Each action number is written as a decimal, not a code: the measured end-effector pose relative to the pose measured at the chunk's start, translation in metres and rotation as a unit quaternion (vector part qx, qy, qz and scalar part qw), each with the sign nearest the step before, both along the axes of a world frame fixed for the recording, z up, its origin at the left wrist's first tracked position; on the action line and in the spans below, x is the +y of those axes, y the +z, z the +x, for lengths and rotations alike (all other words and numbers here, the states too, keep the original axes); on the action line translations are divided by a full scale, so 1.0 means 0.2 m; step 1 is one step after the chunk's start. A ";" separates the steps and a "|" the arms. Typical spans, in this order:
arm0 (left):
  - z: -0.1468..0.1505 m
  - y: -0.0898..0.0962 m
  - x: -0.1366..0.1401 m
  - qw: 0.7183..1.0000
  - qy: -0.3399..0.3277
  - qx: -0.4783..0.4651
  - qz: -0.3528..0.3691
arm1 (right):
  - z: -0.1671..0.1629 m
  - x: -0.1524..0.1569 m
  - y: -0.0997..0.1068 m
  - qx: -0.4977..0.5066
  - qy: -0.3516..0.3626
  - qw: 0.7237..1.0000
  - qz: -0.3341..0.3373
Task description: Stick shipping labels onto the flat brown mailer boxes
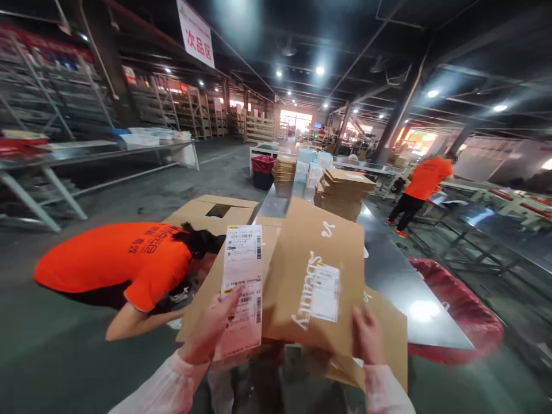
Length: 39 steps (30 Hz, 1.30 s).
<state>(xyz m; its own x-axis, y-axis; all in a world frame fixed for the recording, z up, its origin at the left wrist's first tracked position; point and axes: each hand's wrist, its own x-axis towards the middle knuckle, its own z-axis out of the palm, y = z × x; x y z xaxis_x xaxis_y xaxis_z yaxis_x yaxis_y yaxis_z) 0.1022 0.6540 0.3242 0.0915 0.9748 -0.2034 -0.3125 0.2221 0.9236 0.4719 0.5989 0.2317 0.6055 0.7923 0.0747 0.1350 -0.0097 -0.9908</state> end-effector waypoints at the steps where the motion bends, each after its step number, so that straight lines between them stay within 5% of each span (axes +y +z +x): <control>1: 0.01 0.02 -0.04 1.000 -0.007 -0.009 -0.004 | 0.13 -0.08 0.03 -0.005 -0.044 0.999 -0.026; 3: 0.04 0.03 -0.09 1.000 -0.020 -0.008 0.012 | 0.30 -0.17 0.07 -0.081 -0.149 0.977 -0.132; 5: 0.07 -0.01 -0.13 0.998 -0.047 -0.008 0.028 | 0.28 -0.19 0.12 -0.153 -0.182 0.951 -0.199; 7: 0.13 -0.08 -0.17 0.995 -0.090 -0.008 0.035 | 0.06 -0.14 0.17 -0.150 -0.080 0.969 -0.182; 9: 0.19 -0.13 -0.21 0.987 -0.151 0.011 0.048 | -0.27 -0.08 0.24 -0.029 0.156 0.981 -0.111; 10: 0.21 -0.14 -0.22 0.981 -0.179 0.024 0.065 | -0.44 -0.05 0.27 0.037 0.280 0.956 -0.079; 12: 0.23 -0.15 -0.23 0.975 -0.191 0.040 0.104 | -0.72 -0.03 0.30 0.097 0.348 0.932 -0.023; 14: 0.22 -0.13 -0.21 0.984 -0.133 0.034 0.112 | -0.89 -0.03 0.31 0.090 0.373 0.923 -0.013; 18: 0.14 -0.14 -0.16 0.999 -0.022 0.014 0.048 | -0.95 0.02 0.32 0.047 0.461 0.883 -0.068; 24: 0.12 -0.29 -0.17 0.997 0.062 0.039 0.030 | -0.97 0.21 0.39 -0.099 0.440 0.890 -0.068; 28: 0.12 -0.36 -0.14 0.993 0.122 -0.004 0.009 | -1.00 0.31 0.32 -0.142 0.443 0.884 -0.042; 33: 0.07 -0.49 -0.11 0.995 -0.003 -0.080 -0.060 | -1.02 0.68 0.19 -0.282 0.311 0.908 -0.007; 39: 0.01 -0.88 -0.41 0.994 -0.029 -0.007 -0.105 | -1.09 1.02 0.06 -0.385 0.198 0.898 -0.077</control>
<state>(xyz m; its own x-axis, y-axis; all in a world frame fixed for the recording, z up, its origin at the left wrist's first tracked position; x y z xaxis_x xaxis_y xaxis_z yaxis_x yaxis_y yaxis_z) 0.1032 0.5728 0.1491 0.1511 0.9037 -0.4005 -0.3049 0.4280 0.8508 0.2535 0.8035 0.2443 0.0893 0.9712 0.2209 0.8026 0.0612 -0.5934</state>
